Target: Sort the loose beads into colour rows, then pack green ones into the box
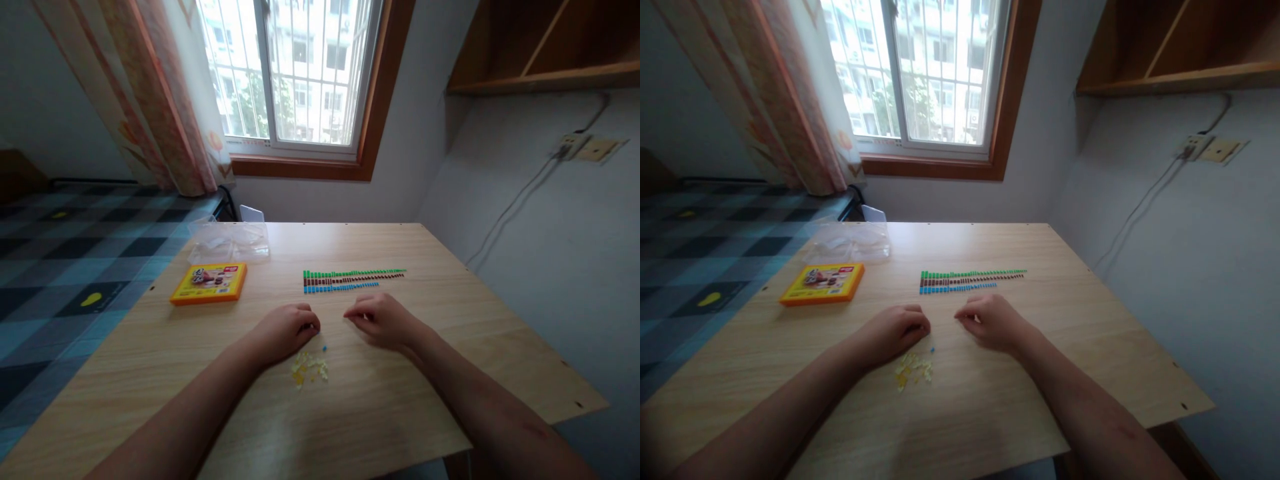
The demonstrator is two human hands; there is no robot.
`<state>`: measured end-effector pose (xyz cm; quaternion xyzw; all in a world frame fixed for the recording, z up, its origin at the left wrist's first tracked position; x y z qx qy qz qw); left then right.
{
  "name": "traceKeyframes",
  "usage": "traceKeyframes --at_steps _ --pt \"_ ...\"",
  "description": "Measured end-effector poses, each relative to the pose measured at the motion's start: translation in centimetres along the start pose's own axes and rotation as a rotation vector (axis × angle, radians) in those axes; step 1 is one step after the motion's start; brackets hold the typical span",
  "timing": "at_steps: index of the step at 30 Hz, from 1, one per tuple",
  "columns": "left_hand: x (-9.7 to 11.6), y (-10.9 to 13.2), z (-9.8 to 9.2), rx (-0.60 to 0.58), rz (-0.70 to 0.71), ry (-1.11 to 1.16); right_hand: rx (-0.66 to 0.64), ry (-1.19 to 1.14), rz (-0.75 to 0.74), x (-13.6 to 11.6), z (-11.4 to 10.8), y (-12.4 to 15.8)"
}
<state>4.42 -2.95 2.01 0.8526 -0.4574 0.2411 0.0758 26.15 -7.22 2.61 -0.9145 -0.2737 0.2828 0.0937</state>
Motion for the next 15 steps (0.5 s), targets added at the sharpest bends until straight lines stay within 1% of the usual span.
traceKeyframes --at_steps 3,5,9,15 --pt "-0.1 0.0 0.1 0.001 0.019 -0.005 -0.081 -0.025 -0.097 -2.6 1.7 0.1" --pt "-0.1 0.0 0.1 0.004 0.018 -0.010 -0.116 -0.018 -0.123 -3.4 2.5 0.1" --pt "-0.2 -0.1 0.2 -0.002 -0.005 -0.020 -0.151 0.005 -0.154 -3.4 3.2 0.1" --pt "0.0 0.0 0.1 0.008 0.021 0.004 -0.163 0.019 -0.188 -3.2 3.7 -0.1"
Point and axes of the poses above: each hand's wrist, its own y-axis away from the middle knuckle, its own z-axis out of the palm, x = y × z, the point moved 4 cm from there along -y, towards the middle knuckle
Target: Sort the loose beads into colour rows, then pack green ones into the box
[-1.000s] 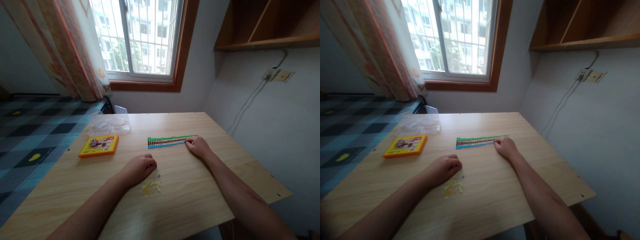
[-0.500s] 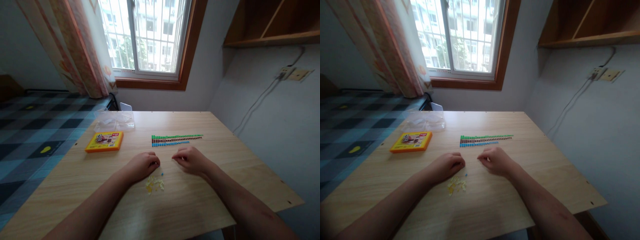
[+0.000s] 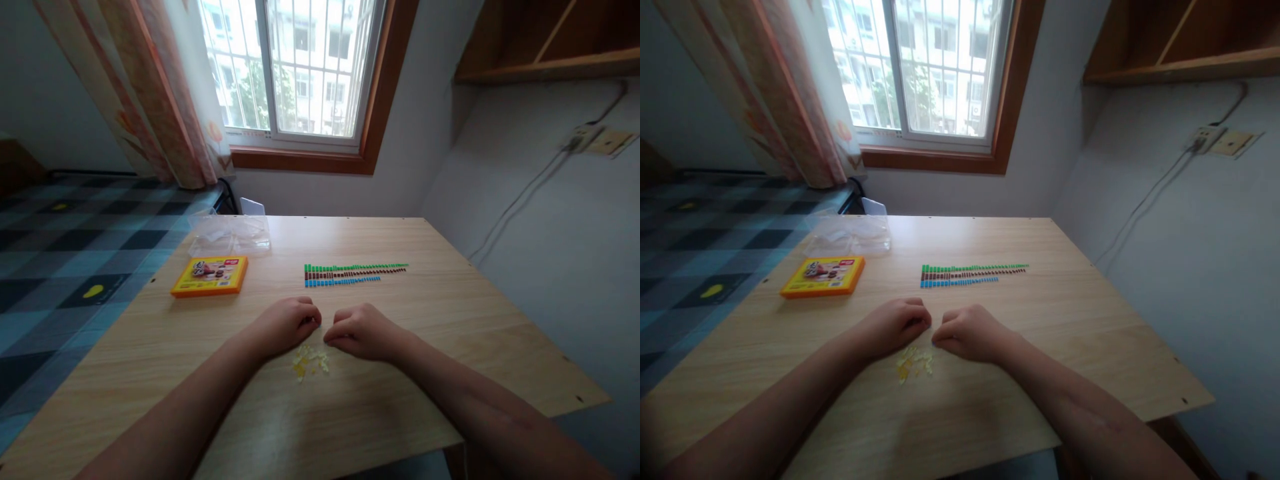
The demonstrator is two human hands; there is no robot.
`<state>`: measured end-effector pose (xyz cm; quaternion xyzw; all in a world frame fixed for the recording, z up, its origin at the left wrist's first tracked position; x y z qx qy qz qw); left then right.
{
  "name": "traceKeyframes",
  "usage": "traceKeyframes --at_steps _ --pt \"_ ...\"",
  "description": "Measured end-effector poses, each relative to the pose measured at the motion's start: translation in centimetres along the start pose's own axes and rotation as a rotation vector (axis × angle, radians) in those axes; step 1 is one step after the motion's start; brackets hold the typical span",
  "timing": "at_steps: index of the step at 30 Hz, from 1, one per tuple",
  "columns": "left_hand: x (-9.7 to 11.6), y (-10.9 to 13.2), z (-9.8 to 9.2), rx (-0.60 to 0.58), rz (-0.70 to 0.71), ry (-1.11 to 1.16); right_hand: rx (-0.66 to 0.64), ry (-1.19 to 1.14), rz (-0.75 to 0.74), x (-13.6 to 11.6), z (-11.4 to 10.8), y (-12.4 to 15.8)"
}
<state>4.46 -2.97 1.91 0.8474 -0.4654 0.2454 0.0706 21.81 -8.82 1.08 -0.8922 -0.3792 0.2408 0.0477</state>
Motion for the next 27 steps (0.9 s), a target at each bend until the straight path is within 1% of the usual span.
traceKeyframes --at_steps 3,6,9,12,15,17,20,22,27 --pt "0.0 0.1 -0.1 -0.002 0.004 0.017 -0.004 0.017 0.000 -0.1 0.0 -0.1" --pt "0.0 0.1 -0.2 -0.014 -0.003 0.023 0.044 0.036 0.049 0.9 -1.4 0.3" --pt "-0.1 0.1 -0.1 -0.019 -0.025 0.023 0.137 0.076 0.181 3.7 -4.1 1.4" --pt "-0.2 0.1 -0.1 -0.018 -0.032 0.022 0.207 0.180 0.392 7.7 -7.0 3.2" --pt "-0.2 0.0 -0.2 -0.027 -0.025 0.022 0.250 0.219 0.597 11.0 -8.5 4.7" --pt "-0.1 0.0 -0.2 -0.034 -0.024 0.021 0.255 0.229 0.698 12.3 -8.5 5.3" --pt "-0.2 0.1 -0.2 -0.037 -0.027 0.022 0.223 0.238 0.797 13.4 -7.7 5.7" --pt "-0.3 0.0 -0.1 -0.035 -0.027 0.024 0.217 0.231 0.824 13.8 -7.2 5.7" --pt "-0.5 0.0 0.0 -0.038 -0.033 0.011 0.265 0.211 0.846 14.1 -6.8 5.7"
Point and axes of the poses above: each hand's wrist, its own y-axis away from the middle knuckle, its own z-axis out of the palm, x = y × z, the point moved 4 cm from there along -y, towards the middle knuckle
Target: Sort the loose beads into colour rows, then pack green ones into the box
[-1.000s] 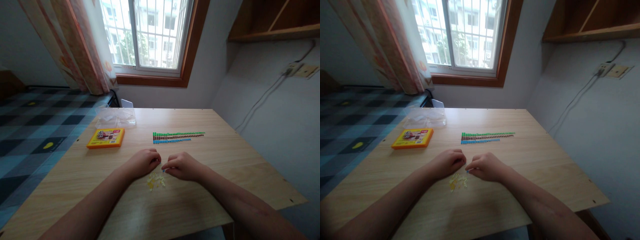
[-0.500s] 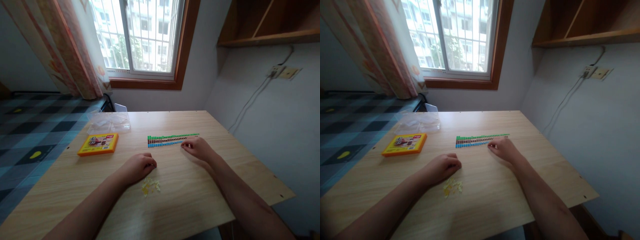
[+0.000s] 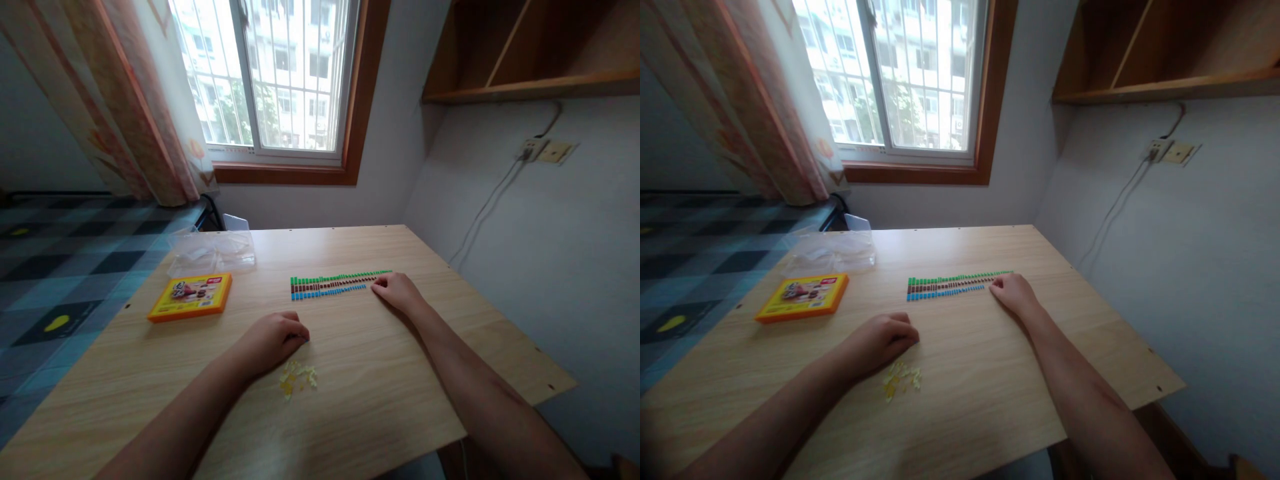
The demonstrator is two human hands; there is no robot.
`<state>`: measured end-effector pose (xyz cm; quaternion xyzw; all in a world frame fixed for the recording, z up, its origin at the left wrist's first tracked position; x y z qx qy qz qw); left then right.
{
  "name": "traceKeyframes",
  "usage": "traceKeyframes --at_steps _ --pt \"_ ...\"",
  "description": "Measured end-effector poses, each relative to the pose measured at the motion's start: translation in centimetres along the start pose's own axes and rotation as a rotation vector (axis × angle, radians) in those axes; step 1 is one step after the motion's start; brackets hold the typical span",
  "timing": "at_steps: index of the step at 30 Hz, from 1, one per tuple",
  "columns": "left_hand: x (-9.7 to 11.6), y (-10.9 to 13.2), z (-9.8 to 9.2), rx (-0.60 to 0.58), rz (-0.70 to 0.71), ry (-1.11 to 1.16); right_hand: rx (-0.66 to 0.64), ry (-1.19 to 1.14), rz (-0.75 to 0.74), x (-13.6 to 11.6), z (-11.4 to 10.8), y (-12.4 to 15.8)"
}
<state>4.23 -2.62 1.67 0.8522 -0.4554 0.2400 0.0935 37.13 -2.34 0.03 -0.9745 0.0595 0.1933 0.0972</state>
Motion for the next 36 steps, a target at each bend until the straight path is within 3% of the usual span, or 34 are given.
traceKeyframes --at_steps 36 --pt "0.1 -0.1 -0.1 -0.002 -0.020 0.007 0.048 -0.070 -0.092 -0.1 0.7 -0.2"
Point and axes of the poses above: each hand's wrist, its own y-axis away from the middle knuckle, its own z-axis out of the palm, x = y × z, the point moved 4 cm from there along -y, towards the middle knuckle
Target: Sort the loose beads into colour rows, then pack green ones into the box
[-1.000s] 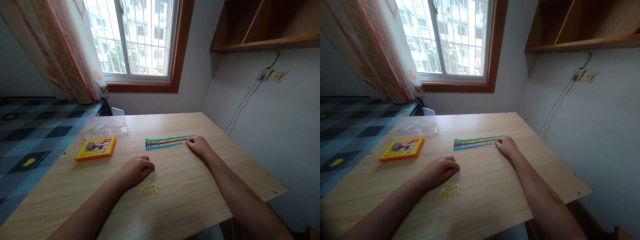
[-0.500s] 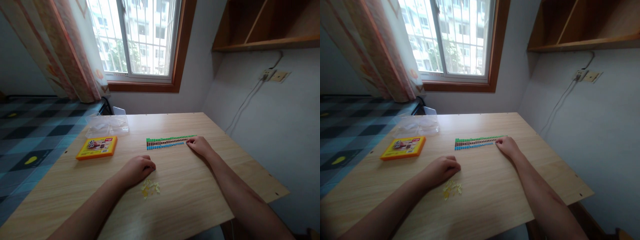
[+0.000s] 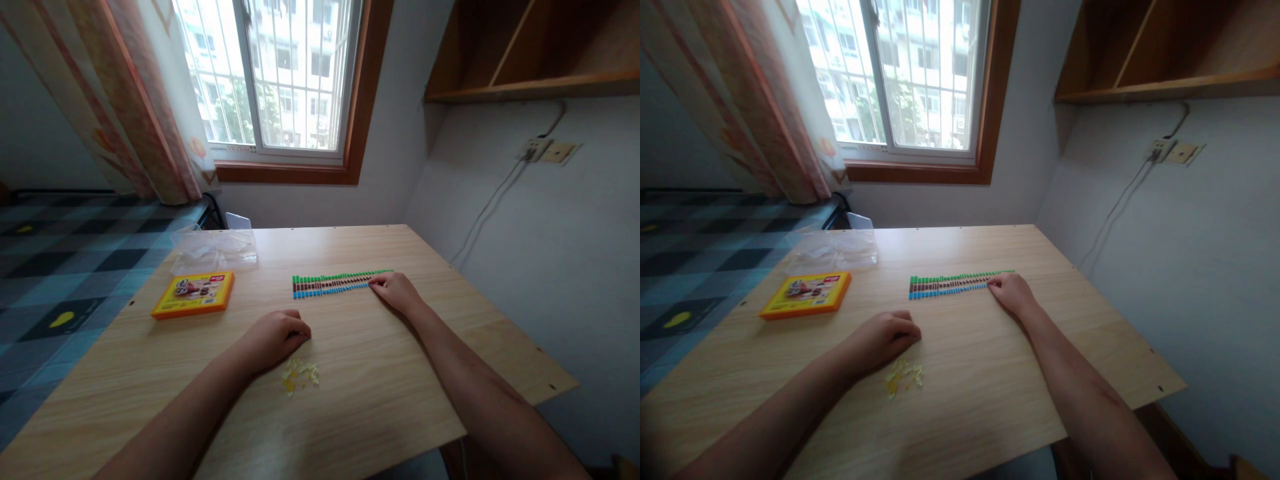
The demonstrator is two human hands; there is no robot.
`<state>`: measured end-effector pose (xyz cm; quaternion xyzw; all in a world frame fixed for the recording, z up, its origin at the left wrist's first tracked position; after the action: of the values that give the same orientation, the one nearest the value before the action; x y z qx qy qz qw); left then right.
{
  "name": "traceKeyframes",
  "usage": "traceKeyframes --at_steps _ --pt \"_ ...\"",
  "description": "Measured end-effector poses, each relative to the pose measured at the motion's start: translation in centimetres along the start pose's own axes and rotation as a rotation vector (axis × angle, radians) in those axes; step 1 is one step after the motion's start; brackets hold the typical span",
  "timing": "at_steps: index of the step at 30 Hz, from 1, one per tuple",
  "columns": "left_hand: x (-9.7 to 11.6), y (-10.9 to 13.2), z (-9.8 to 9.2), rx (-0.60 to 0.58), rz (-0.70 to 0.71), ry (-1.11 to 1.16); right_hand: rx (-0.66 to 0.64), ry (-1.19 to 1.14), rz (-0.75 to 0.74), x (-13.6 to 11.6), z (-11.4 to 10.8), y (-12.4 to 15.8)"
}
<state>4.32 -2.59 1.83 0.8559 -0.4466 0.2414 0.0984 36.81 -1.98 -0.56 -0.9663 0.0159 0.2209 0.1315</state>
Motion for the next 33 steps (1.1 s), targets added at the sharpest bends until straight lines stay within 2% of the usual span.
traceKeyframes --at_steps 26,33 --pt "0.04 0.01 -0.01 0.012 0.018 0.006 -0.010 0.081 0.053 -0.73 -0.02 0.03" --pt "0.04 0.01 0.25 0.027 0.026 -0.003 0.040 0.050 0.073 -0.96 -0.64 0.28"
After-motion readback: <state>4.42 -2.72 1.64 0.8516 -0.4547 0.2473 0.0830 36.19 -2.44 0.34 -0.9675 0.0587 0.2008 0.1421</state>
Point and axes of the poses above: each hand's wrist, its own y-axis away from the middle knuckle, its own z-axis out of the palm, x = y × z, the point moved 4 cm from there along -y, towards the middle knuckle
